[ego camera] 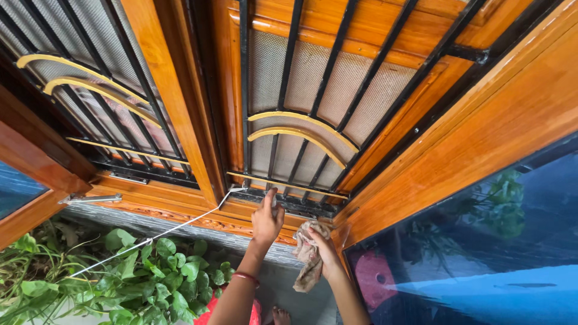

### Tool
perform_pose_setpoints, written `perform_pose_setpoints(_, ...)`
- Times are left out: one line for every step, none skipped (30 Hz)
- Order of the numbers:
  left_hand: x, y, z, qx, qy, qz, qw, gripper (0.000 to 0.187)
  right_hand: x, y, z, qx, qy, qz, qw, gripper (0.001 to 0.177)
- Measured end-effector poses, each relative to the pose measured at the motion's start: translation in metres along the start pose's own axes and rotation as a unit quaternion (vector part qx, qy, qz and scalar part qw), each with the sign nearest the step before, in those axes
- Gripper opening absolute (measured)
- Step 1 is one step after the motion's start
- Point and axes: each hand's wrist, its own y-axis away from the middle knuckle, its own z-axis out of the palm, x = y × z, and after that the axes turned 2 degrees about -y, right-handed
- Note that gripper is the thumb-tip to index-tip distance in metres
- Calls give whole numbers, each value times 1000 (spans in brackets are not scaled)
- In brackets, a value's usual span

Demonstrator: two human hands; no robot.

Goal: The person sprays a cleaning solution onto a wooden window frame and wipes it with a cloth. They repeatedly apply the spray and wipe different sections of the frame, including the vertical bars and horizontal rails, to remove dirt.

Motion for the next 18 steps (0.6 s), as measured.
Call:
perform_pose_setpoints(-2,0,5,7,-6,6,1000,52,0,-1,-2,1,-5,-9,1000,31)
perform_pose_setpoints(-4,0,9,14,-11,12,1000,52,1,-2,-5,9,-13,-24,1000,31)
perform_pose_setpoints(-5,1,12,21,-17,17,999,51,2,-6,-7,17,-20,-40,999,30)
perform_pose_setpoints(-6,1,12,15,-30,10,999,52,3,-9,-10,24,-27,-55,998,30)
perform_pose_setpoints(-5,0,12,9,-42,3,999,53,5,-11,-13,19,-36,-52,998,30)
perform_pose_setpoints(-4,-1,10,4,-55,-4,998,53,5,-13,-15,13,-45,-49,998,30)
perform_pose_setpoints(-3,-2,7,18,-47,1,999,56,5,-14,-17,7,-53,-46,997,30)
perform_pose_setpoints(-3,-2,2,33,-40,6,999,59,5,-14,-16,12,-58,-52,997,30)
perform_pose_setpoints(-3,-3,-1,48,-33,11,998,62,4,-13,-14,17,-64,-59,996,30)
perform_pose_setpoints(-5,-6,-5,47,-31,-4,998,60,2,-11,-11,22,-68,-65,995,30)
perform_pose_setpoints(-8,-10,-10,45,-29,-20,998,57,0,-8,-8,38,-62,-64,995,30)
perform_pose_setpoints(-12,-12,-15,45,-29,-36,998,55,-3,-6,-6,54,-55,-61,995,30)
perform_pose_setpoints(-15,-13,-20,82,-27,-17,996,53,-4,-5,-3,69,-48,-59,995,31)
perform_pose_setpoints(-18,-13,-25,119,-26,2,993,51,-4,-4,-2,48,-40,-69,996,31)
perform_pose_setpoints(-21,-14,-30,156,-25,22,987,49,-4,-4,-1,27,-32,-78,996,32)
perform_pose_setpoints(-22,-14,-35,157,-32,-6,987,48,-3,-5,-1,6,-24,-88,996,33)
perform_pose_setpoints(-23,-15,-40,159,-39,-34,986,47,0,-6,-1,13,-25,-88,996,34)
perform_pose_setpoints(-23,-15,-44,160,-45,-61,984,45,2,-9,0,19,-26,-89,996,34)
